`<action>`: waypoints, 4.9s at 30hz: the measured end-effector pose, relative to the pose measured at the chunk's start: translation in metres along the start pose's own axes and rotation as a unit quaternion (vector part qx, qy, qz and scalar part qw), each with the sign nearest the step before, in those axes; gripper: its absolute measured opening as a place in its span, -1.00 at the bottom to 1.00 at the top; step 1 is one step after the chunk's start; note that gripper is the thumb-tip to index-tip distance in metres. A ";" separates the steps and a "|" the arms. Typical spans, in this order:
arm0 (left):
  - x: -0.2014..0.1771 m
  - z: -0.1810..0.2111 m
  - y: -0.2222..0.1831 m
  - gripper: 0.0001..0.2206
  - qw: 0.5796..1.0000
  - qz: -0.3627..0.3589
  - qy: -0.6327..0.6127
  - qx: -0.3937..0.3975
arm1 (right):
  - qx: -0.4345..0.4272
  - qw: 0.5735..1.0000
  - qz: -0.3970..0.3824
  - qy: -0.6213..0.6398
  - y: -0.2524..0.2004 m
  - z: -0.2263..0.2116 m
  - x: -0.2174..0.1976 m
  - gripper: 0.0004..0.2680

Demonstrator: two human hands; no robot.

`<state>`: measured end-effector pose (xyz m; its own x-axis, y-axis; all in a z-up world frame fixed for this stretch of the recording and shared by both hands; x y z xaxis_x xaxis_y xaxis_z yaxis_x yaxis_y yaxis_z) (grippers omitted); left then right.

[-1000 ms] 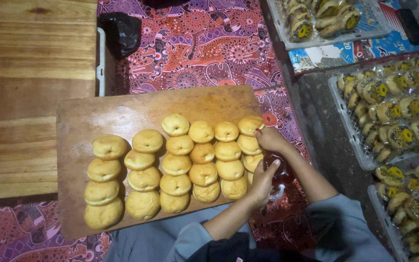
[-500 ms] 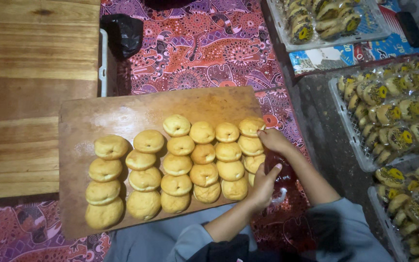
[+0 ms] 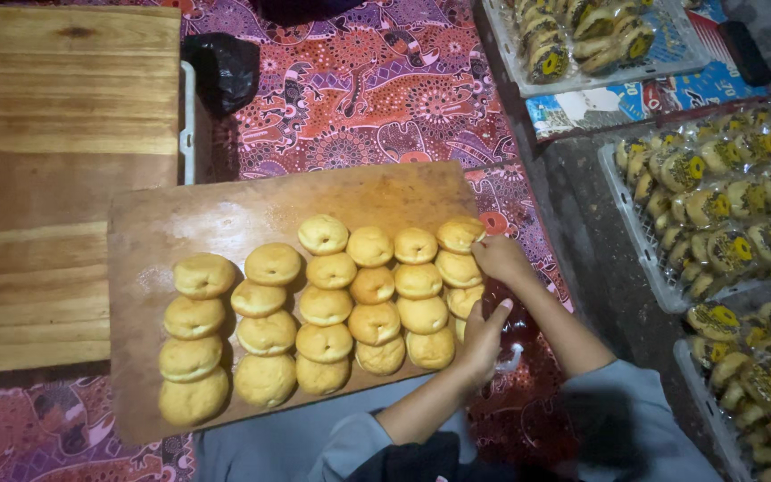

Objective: The person sits on the floor and uses a piping bag to inject red and then brown filling into rows of small round pastries arranged on a wooden board. The person switches between two fillings and continues filling each pastry one by one.

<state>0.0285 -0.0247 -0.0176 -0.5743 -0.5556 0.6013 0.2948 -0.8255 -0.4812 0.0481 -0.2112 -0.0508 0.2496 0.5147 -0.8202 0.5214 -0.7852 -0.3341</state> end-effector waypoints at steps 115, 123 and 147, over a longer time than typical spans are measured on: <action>-0.175 -0.004 -0.208 -0.60 0.987 0.040 0.090 0.130 | -0.085 0.970 0.051 0.222 -0.245 -0.125 0.128 -0.69; -0.177 -0.003 -0.195 -0.60 0.992 0.033 0.051 0.111 | -0.075 0.979 0.086 0.169 -0.233 -0.128 0.129 -0.74; -0.194 -0.009 -0.171 -0.71 0.996 0.054 0.037 0.061 | -0.050 0.988 0.087 0.117 -0.206 -0.137 0.150 -0.67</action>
<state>0.0826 0.2249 -0.0577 -0.5874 -0.6373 0.4989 0.4470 -0.7693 -0.4564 0.0900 0.0753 -0.0416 0.5180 0.4505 -0.7272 0.5301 -0.8362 -0.1405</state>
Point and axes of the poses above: each hand's wrist, its own y-axis towards the middle knuckle, its own x-axis out of the palm, z = x × y, the point moved 4 cm from there along y, towards the middle knuckle, and after that the axes turned 11 degrees about y, right-handed, at the moved point
